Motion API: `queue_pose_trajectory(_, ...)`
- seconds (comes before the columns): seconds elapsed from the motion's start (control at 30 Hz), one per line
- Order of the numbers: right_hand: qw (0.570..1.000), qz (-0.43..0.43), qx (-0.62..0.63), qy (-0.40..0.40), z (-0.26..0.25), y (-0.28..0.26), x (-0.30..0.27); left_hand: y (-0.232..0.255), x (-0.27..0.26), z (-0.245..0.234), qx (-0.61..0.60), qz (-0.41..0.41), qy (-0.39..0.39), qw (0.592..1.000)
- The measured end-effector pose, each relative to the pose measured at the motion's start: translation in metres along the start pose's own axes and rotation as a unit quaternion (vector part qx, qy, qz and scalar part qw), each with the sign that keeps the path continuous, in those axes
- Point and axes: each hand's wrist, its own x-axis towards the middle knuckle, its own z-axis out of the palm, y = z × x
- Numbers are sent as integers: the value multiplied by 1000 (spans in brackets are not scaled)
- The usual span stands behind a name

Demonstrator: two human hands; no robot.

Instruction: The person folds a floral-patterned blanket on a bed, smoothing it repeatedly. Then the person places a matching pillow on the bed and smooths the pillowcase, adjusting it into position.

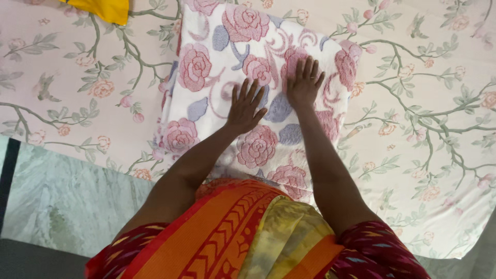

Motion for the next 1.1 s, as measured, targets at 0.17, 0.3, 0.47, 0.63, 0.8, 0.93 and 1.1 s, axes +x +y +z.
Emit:
queue_pose_trajectory(0.17,996,-47,-71,-28,5,-37,-47,6,64,42,76,59,-32,995)
queue_pose_trajectory(0.3,994,47,-40,-91,-25,10,-71,-35,48,22,61,43,-90,993)
queue_pose_trajectory(0.47,994,66,-71,-59,-15,35,-75,-108,25,-14,113,-104,-30,988)
queue_pose_trajectory(0.63,993,77,-50,-68,-8,33,-70,-132,25,-28,130,-179,10,975)
queue_pose_trajectory(0.8,995,75,-48,-43,-6,31,-68,-72,99,1,68,-104,38,992)
queue_pose_trajectory(0.93,996,76,-29,-36,-3,33,-69,-17,126,25,57,-27,-21,998)
queue_pose_trajectory(1.1,996,77,-33,-33,-1,34,-67,-58,130,20,67,-6,13,998)
